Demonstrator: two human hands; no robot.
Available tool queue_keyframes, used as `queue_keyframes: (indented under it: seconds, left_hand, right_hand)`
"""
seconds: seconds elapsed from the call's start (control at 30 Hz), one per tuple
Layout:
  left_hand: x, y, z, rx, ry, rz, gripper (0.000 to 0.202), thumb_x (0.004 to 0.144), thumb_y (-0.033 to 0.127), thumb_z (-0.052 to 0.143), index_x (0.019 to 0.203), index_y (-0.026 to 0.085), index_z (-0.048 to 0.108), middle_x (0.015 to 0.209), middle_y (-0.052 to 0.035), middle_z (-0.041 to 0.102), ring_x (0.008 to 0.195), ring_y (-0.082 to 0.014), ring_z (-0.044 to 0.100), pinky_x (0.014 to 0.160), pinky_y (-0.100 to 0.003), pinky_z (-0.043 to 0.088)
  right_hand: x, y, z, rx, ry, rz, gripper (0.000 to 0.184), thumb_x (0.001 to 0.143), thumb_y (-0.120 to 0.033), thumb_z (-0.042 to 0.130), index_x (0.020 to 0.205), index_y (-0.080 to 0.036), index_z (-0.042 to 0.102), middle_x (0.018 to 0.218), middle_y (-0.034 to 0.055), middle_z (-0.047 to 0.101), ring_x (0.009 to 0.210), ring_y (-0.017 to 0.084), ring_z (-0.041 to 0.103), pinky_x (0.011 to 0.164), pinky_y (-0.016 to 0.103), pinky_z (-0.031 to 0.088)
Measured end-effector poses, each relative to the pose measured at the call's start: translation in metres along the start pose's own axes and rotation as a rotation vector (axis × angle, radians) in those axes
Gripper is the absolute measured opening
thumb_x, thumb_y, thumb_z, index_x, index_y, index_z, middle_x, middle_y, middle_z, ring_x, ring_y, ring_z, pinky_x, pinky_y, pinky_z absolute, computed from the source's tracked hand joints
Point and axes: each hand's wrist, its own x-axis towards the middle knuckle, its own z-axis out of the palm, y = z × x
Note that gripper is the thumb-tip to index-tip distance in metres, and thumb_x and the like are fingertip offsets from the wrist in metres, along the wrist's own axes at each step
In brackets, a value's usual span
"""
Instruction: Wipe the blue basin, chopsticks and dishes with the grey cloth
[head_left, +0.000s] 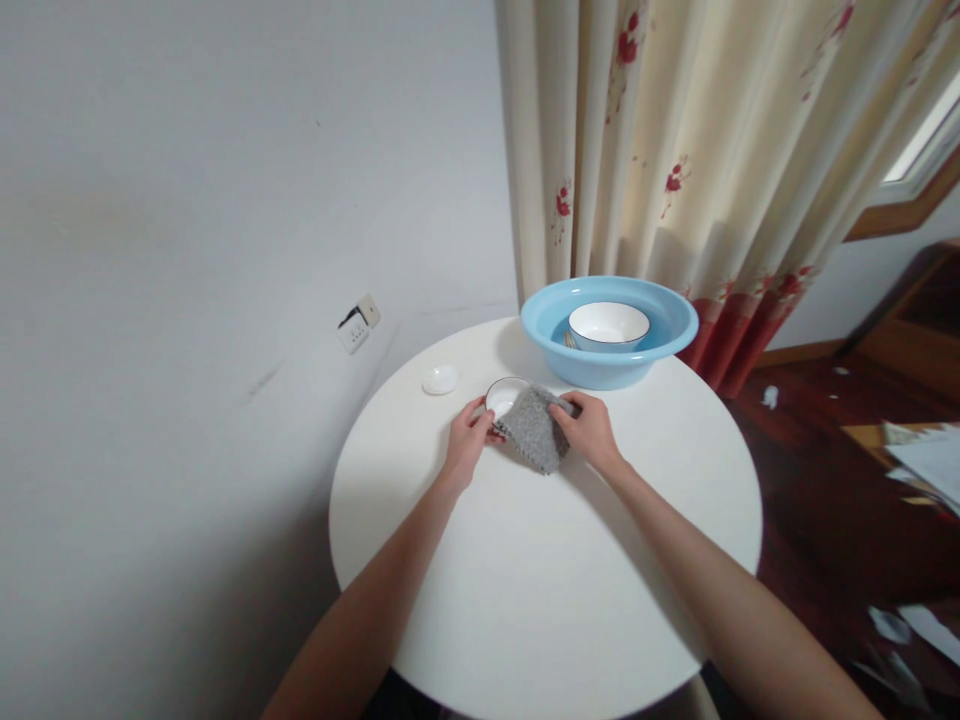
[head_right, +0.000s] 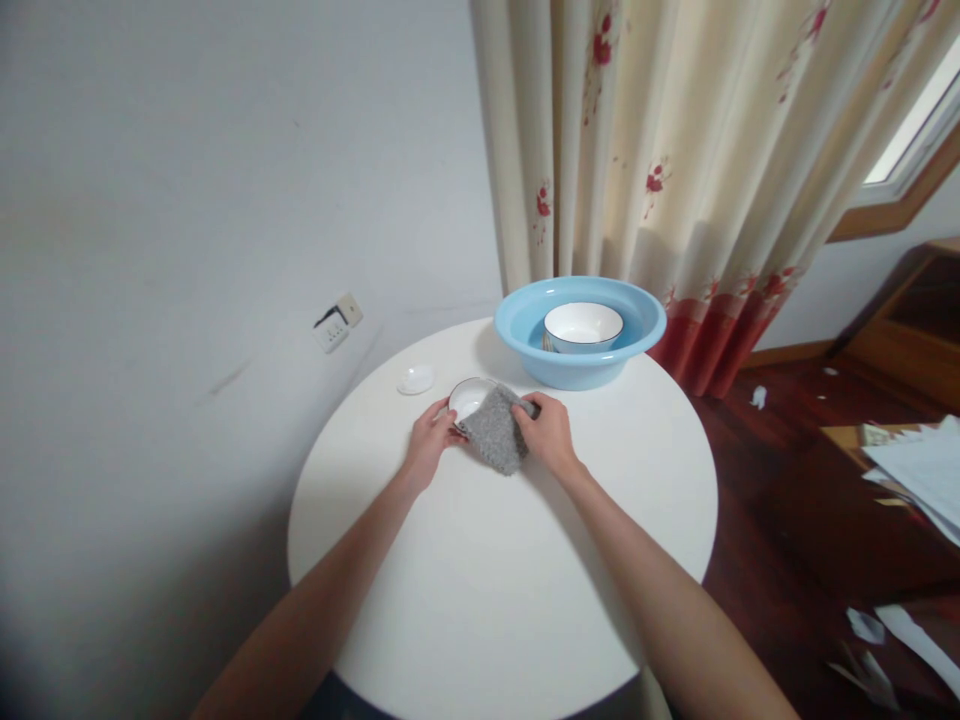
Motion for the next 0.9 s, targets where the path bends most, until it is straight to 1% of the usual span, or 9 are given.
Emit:
queue_keyframes:
  seconds: [0.13, 0.2, 0.3, 0.43, 0.53, 0.67, 0.73, 0.8, 0.9]
  left_hand:
    - [0.015, -0.002, -0.020, 0.011, 0.073, -0.047, 0.021, 0.074, 0.030, 0.064, 0.083, 0.011, 0.066, 0.061, -0.0027, 0.063, 0.050, -0.0158, 0.063, 0.049, -0.026, 0.054]
    - [0.021, -0.002, -0.028, 0.002, 0.127, -0.072, 0.018, 0.073, 0.028, 0.063, 0.077, 0.011, 0.064, 0.062, -0.0036, 0.064, 0.048, -0.0157, 0.064, 0.047, -0.025, 0.053]
    - [0.027, -0.002, -0.037, -0.013, 0.178, -0.095, 0.018, 0.074, 0.025, 0.061, 0.080, 0.009, 0.063, 0.066, -0.0054, 0.066, 0.046, -0.0152, 0.063, 0.046, -0.025, 0.053]
    - [0.032, -0.004, -0.041, -0.030, 0.220, -0.130, 0.017, 0.077, 0.023, 0.056, 0.082, 0.007, 0.061, 0.064, -0.0050, 0.065, 0.044, -0.0145, 0.062, 0.047, -0.027, 0.055]
    - [0.035, -0.007, -0.042, -0.029, 0.231, -0.146, 0.016, 0.079, 0.022, 0.056, 0.084, 0.007, 0.061, 0.063, -0.0044, 0.064, 0.045, -0.0140, 0.062, 0.049, -0.027, 0.057]
    - [0.033, -0.010, -0.042, 0.010, 0.231, -0.164, 0.017, 0.083, 0.023, 0.057, 0.088, 0.008, 0.062, 0.069, -0.0064, 0.067, 0.048, -0.0131, 0.064, 0.053, -0.026, 0.058]
    - [0.032, -0.009, -0.046, 0.057, 0.228, -0.185, 0.020, 0.085, 0.026, 0.058, 0.090, 0.008, 0.064, 0.073, -0.0081, 0.069, 0.050, -0.0139, 0.065, 0.054, -0.026, 0.059]
    - [0.032, -0.005, -0.053, 0.125, 0.237, -0.205, 0.026, 0.087, 0.032, 0.059, 0.095, 0.008, 0.065, 0.079, -0.0100, 0.070, 0.050, -0.0150, 0.066, 0.050, -0.026, 0.057]
    - [0.041, 0.003, -0.069, 0.250, 0.325, -0.203, 0.037, 0.091, 0.043, 0.057, 0.107, 0.011, 0.064, 0.092, -0.0121, 0.072, 0.048, -0.0141, 0.066, 0.044, -0.023, 0.052]
  right_hand:
    - [0.002, -0.004, -0.004, 0.126, 0.124, -0.038, 0.027, 0.079, -0.039, 0.060, 0.086, -0.016, 0.072, 0.078, 0.0034, 0.071, 0.068, 0.018, 0.059, 0.068, 0.029, 0.045]
    - [0.003, -0.005, -0.006, 0.163, 0.160, -0.036, 0.029, 0.079, -0.041, 0.061, 0.087, -0.015, 0.072, 0.079, 0.0043, 0.071, 0.069, 0.019, 0.058, 0.069, 0.030, 0.045]
    - [0.005, -0.004, -0.007, 0.187, 0.182, -0.033, 0.031, 0.078, -0.042, 0.062, 0.087, -0.014, 0.072, 0.078, 0.0050, 0.070, 0.069, 0.020, 0.058, 0.068, 0.030, 0.045]
    - [0.005, -0.005, -0.009, 0.184, 0.191, -0.042, 0.030, 0.077, -0.041, 0.062, 0.085, -0.014, 0.072, 0.077, 0.0049, 0.070, 0.069, 0.019, 0.058, 0.068, 0.030, 0.045]
    - [0.005, -0.005, -0.011, 0.178, 0.195, -0.038, 0.030, 0.077, -0.041, 0.062, 0.085, -0.014, 0.072, 0.077, 0.0049, 0.070, 0.069, 0.020, 0.058, 0.069, 0.031, 0.045]
    - [0.006, -0.004, -0.013, 0.168, 0.213, -0.037, 0.032, 0.077, -0.043, 0.063, 0.086, -0.013, 0.073, 0.078, 0.0054, 0.071, 0.070, 0.020, 0.059, 0.070, 0.031, 0.046]
    - [0.006, -0.003, -0.013, 0.174, 0.214, -0.040, 0.033, 0.077, -0.044, 0.063, 0.086, -0.013, 0.073, 0.078, 0.0057, 0.071, 0.071, 0.020, 0.059, 0.070, 0.032, 0.046]
    - [0.005, -0.004, -0.014, 0.180, 0.212, -0.042, 0.034, 0.076, -0.044, 0.064, 0.086, -0.013, 0.073, 0.078, 0.0060, 0.071, 0.070, 0.020, 0.059, 0.070, 0.032, 0.047]
    - [0.005, -0.005, -0.015, 0.194, 0.217, -0.040, 0.034, 0.076, -0.044, 0.064, 0.086, -0.013, 0.073, 0.078, 0.0063, 0.071, 0.070, 0.020, 0.059, 0.070, 0.032, 0.047]
